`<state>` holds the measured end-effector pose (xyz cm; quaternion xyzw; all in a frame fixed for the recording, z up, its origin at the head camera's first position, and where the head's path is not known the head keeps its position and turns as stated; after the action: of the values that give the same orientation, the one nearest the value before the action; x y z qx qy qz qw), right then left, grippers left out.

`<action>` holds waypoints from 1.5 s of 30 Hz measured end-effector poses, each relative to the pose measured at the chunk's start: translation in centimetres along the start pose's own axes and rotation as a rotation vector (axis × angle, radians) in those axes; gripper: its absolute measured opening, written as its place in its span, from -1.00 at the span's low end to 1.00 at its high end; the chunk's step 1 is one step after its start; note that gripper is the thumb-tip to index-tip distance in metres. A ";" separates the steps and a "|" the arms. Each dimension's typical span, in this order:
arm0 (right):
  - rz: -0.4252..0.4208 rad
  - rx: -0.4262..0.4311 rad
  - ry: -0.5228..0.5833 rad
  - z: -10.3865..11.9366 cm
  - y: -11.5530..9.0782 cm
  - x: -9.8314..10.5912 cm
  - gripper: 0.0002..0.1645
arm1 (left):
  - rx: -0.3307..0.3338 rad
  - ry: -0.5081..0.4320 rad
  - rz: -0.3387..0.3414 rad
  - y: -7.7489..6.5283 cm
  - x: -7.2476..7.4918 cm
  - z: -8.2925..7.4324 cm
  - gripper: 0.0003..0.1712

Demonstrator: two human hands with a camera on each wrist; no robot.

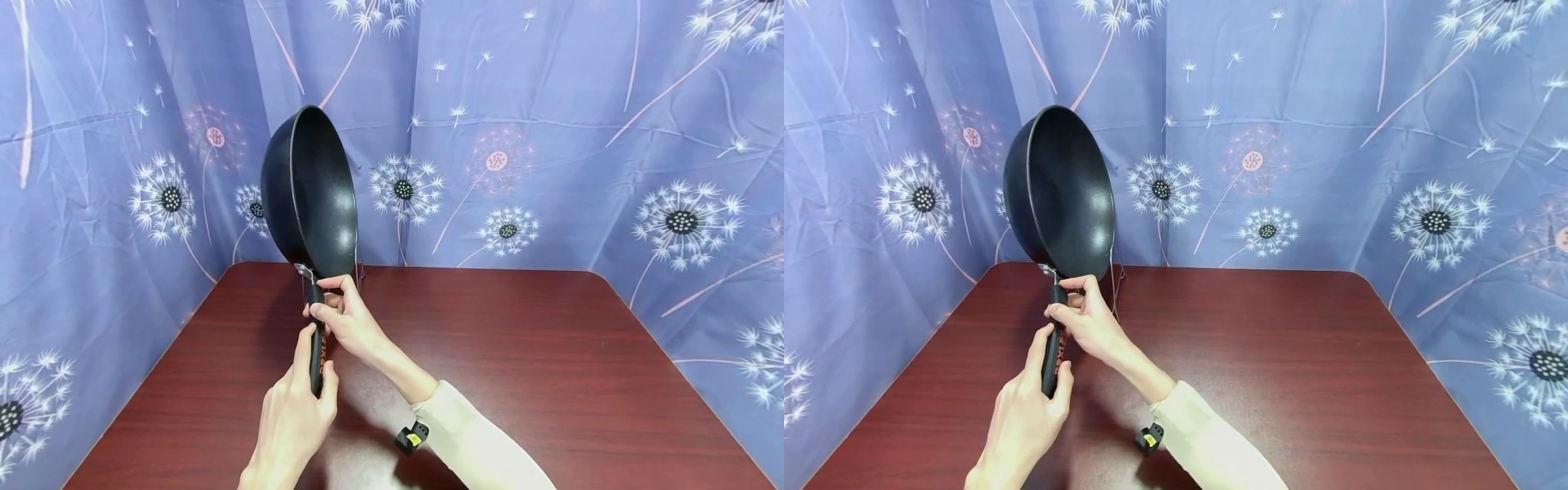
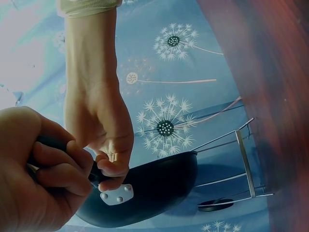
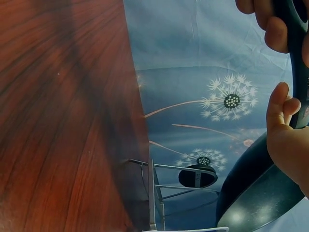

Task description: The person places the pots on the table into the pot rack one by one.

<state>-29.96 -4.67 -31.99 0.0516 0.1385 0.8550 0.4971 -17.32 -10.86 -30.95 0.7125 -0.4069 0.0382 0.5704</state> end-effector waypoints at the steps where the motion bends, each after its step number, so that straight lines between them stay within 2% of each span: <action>1: 0.002 0.003 0.003 0.0 0.0 0.0 -0.57 | 0.001 -0.004 0.001 0.0 0.0 0.0 -0.32; 11: 0.008 0.039 -0.004 0.0 -0.1 0.1 -0.56 | 0.008 -0.036 -0.011 -0.1 -0.1 0.1 -0.33; 28: 0.048 0.033 -0.003 0.0 -0.5 0.6 -0.52 | 0.001 -0.032 -0.014 -0.3 -0.3 -0.1 -0.32; 37: 0.052 0.065 0.007 0.0 -0.8 1.0 -0.51 | 0.007 -0.039 0.002 -0.4 -0.6 -0.2 -0.32; 45: 0.047 0.057 -0.004 0.0 -1.1 1.2 -0.51 | 0.061 -0.090 0.039 -0.6 -1.1 0.3 -0.30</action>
<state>-29.68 -3.13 -32.33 0.0708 0.1606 0.8621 0.4754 -17.76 -10.50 -32.11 0.7224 -0.4444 0.0297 0.5289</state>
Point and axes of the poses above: each hand's wrist, its own y-axis towards the middle knuckle, its own x-axis out of the back of the hand, z = x × y, the point moved 9 cm from there along y, towards the middle knuckle, and after that the axes turned 3 degrees about -x, right-handed, at the moved point
